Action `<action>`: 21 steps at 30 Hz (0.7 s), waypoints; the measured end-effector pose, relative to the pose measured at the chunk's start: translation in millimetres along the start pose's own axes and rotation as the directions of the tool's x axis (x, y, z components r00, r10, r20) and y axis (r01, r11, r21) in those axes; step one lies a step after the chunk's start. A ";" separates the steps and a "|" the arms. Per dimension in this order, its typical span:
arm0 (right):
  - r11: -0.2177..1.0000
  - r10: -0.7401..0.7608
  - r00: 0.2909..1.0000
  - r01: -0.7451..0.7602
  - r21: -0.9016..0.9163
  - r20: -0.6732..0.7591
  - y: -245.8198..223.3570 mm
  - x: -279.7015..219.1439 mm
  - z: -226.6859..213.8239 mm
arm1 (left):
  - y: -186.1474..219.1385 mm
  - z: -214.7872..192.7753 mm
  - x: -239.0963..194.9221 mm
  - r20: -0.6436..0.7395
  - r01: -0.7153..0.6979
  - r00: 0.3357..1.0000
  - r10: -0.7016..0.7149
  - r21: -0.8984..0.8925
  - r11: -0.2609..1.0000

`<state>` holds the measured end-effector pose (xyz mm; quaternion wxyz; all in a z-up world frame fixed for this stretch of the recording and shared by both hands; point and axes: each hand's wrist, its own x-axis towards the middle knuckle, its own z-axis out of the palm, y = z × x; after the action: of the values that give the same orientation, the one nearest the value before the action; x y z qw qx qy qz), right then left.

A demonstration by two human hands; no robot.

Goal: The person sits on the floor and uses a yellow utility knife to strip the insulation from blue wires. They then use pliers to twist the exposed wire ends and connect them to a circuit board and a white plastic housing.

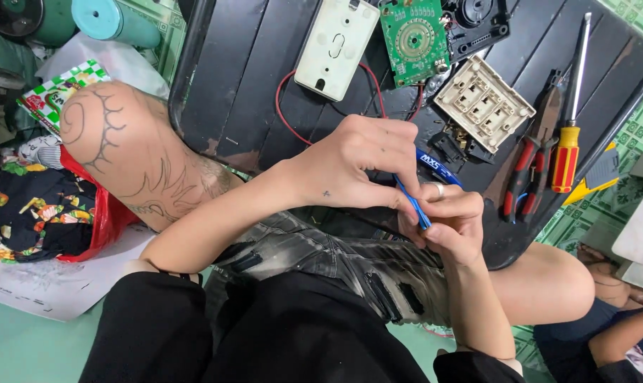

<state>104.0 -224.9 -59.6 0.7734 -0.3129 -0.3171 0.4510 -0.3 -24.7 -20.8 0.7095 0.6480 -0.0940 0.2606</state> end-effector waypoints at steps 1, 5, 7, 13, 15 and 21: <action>1.000 0.000 1.000 0.000 -0.001 -0.001 0.6 0.5 0.1 | -0.8 0.0 0.0 0.001 0.000 1.000 0.000 -0.001 1.000; 0.998 0.001 1.000 0.000 0.063 -0.011 3.8 -0.4 -0.8 | -1.9 -0.1 0.7 0.017 0.019 1.000 -0.019 -0.009 1.000; 0.996 0.004 1.000 -0.002 0.087 -0.022 5.5 -3.0 -1.8 | -1.8 -0.6 1.1 0.021 0.018 1.000 -0.018 -0.008 1.000; 0.996 0.016 0.998 -0.012 0.083 -0.054 8.5 -7.7 -2.5 | -2.1 -0.9 1.6 0.035 0.027 0.999 -0.026 -0.021 0.999; 0.992 0.026 0.998 -0.020 0.122 -0.050 9.5 -8.0 -4.4 | -1.7 -1.0 1.8 0.039 0.028 0.999 -0.028 -0.018 0.999; 0.990 0.027 0.998 -0.019 0.137 -0.056 11.2 -9.5 -4.3 | 0.4 -2.2 4.2 0.039 0.029 0.999 -0.028 -0.018 0.999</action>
<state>98.0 -229.8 -72.7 0.7965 -0.2760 -0.2595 0.4713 2.6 -21.5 -18.8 0.7171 0.6476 -0.1008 0.2370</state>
